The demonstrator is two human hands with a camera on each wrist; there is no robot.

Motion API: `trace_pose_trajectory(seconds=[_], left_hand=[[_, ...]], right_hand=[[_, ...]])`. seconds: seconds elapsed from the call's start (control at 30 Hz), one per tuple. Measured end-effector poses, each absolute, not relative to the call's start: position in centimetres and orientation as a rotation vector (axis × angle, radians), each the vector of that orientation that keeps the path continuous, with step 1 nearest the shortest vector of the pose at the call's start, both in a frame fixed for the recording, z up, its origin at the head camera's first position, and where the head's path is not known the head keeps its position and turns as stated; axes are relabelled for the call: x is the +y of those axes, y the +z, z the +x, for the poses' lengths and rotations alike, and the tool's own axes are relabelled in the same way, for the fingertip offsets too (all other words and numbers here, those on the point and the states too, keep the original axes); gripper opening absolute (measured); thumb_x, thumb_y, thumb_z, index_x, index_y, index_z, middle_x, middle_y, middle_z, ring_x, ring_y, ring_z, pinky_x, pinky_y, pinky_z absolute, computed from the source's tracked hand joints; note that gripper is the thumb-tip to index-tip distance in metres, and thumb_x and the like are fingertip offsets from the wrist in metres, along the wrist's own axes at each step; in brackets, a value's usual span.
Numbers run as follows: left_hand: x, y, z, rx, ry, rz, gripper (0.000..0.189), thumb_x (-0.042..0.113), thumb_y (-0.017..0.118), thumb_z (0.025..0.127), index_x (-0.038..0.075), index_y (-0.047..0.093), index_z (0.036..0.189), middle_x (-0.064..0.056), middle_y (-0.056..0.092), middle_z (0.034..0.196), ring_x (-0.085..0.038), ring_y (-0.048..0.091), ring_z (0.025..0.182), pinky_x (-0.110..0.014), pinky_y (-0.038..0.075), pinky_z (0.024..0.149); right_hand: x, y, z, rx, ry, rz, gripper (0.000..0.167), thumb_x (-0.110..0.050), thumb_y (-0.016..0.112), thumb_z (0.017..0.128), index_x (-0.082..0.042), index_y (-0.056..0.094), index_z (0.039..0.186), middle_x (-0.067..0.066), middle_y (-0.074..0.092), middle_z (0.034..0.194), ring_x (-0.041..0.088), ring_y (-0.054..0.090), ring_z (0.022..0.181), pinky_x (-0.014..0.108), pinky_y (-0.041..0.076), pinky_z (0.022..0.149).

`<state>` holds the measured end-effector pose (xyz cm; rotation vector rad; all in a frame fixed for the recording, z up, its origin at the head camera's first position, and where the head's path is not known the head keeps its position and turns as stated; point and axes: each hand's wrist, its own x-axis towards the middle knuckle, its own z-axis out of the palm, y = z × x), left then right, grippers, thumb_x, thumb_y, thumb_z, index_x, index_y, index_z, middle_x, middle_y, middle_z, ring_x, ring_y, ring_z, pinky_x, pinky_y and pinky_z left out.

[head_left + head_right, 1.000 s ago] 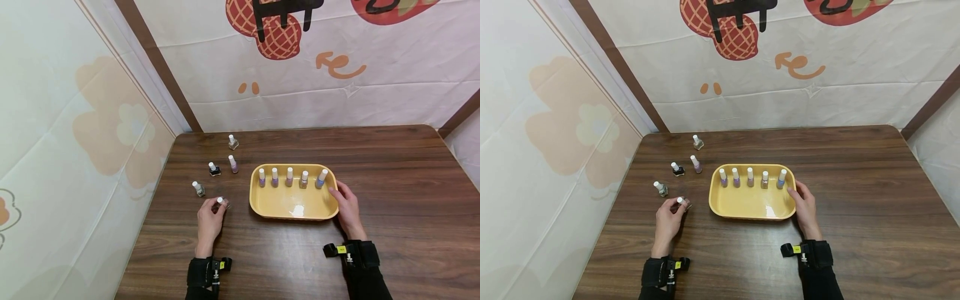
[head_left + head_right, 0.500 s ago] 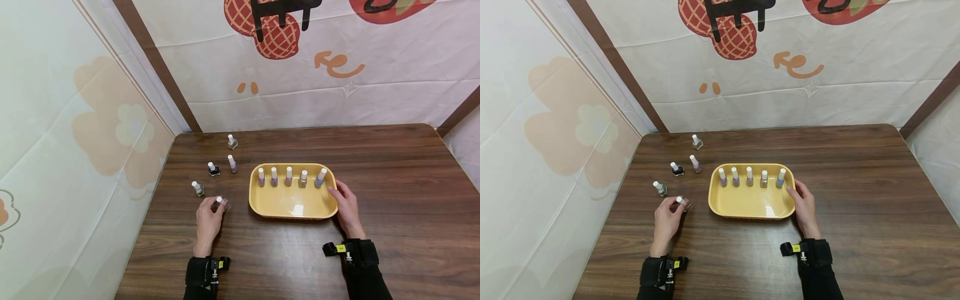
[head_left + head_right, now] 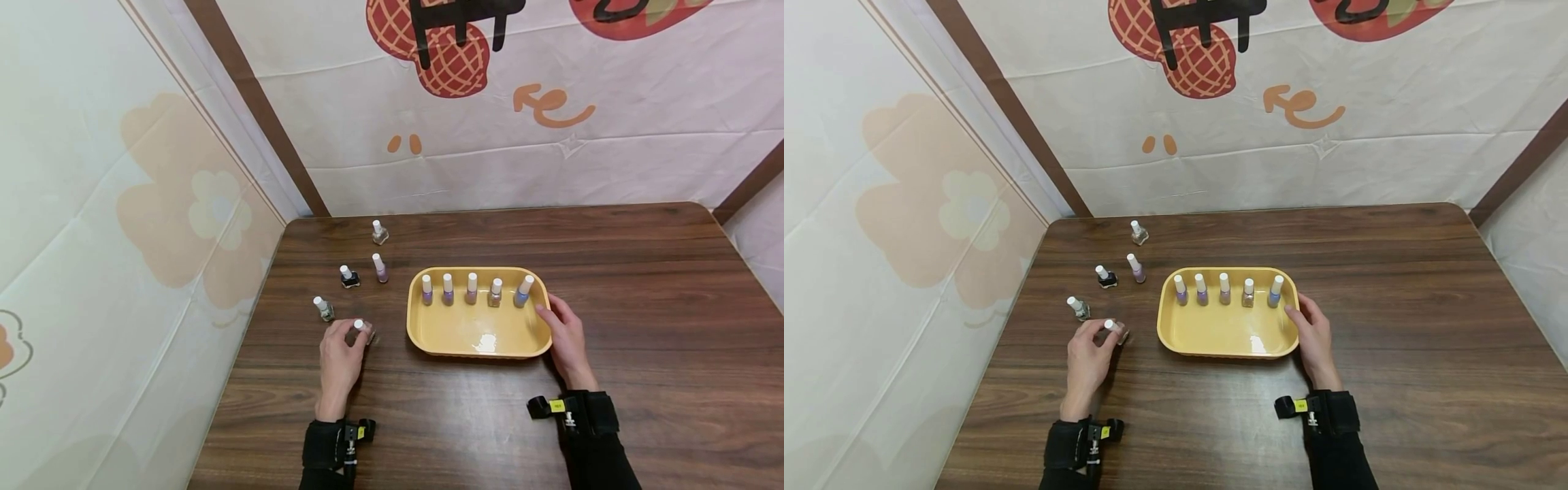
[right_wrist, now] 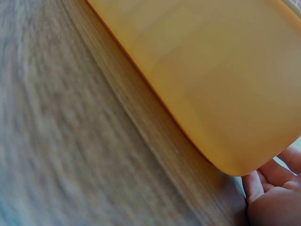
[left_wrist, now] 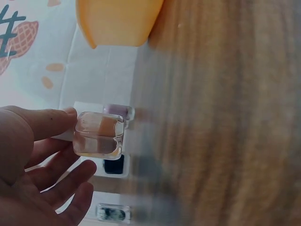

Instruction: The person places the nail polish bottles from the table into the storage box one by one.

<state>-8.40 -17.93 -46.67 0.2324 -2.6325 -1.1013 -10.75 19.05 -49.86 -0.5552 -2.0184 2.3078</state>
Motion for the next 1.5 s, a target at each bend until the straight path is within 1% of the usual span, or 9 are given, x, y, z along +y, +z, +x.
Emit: trace_pose_trajectory(seconds=[0.27,0.67,0.9,1.13,1.5], left_hand=[[-17.6,-45.7,-8.4,-2.607,-1.065,0.184,0.015,0.021,0.075,0.085,0.008,0.073,0.092,-0.007,0.068,0.098,-0.027,0.06,0.099,-0.044,0.049,0.086],[-16.9,-44.1,-8.5,-2.593,-1.032,0.084,0.016,0.021,0.076,0.084,0.008,0.074,0.093,-0.007,0.069,0.097,-0.025,0.061,0.097,-0.043,0.05,0.083],[-16.1,-42.7,-8.4,-2.555,-1.06,0.033,0.013,0.02,0.077,0.083,0.01,0.074,0.091,-0.007,0.069,0.096,-0.025,0.063,0.097,-0.044,0.051,0.085],[-15.3,-41.5,-8.3,-2.552,-1.117,0.019,0.012,0.023,0.077,0.083,0.013,0.073,0.09,-0.003,0.069,0.096,-0.023,0.063,0.099,-0.044,0.049,0.09],[-14.1,-40.6,-8.5,-2.552,-1.179,-0.034,0.015,0.018,0.078,0.081,0.009,0.072,0.092,-0.005,0.069,0.097,-0.024,0.064,0.1,-0.044,0.051,0.091]], right_hand=[[19.2,-49.8,-10.7,-2.011,2.326,-0.557,0.049,-0.021,0.057,0.097,0.004,0.044,0.138,-0.008,0.054,0.112,0.006,0.055,0.102,0.011,0.05,0.082],[19.2,-49.8,-10.7,-2.012,2.323,-0.575,0.05,-0.022,0.058,0.097,0.003,0.045,0.138,-0.009,0.055,0.112,0.006,0.055,0.102,0.011,0.05,0.082],[19.2,-49.6,-10.7,-2.037,2.327,-0.571,0.052,-0.024,0.057,0.097,0.002,0.043,0.14,-0.008,0.052,0.116,0.004,0.053,0.103,0.01,0.049,0.083],[19.2,-49.5,-10.8,-2.057,2.319,-0.576,0.051,-0.024,0.056,0.098,0.001,0.043,0.141,-0.005,0.05,0.121,0.005,0.053,0.106,0.01,0.049,0.083],[19.1,-49.6,-10.7,-2.034,2.315,-0.545,0.05,-0.022,0.056,0.098,0.003,0.044,0.138,-0.006,0.052,0.117,0.008,0.054,0.106,0.01,0.049,0.083]])
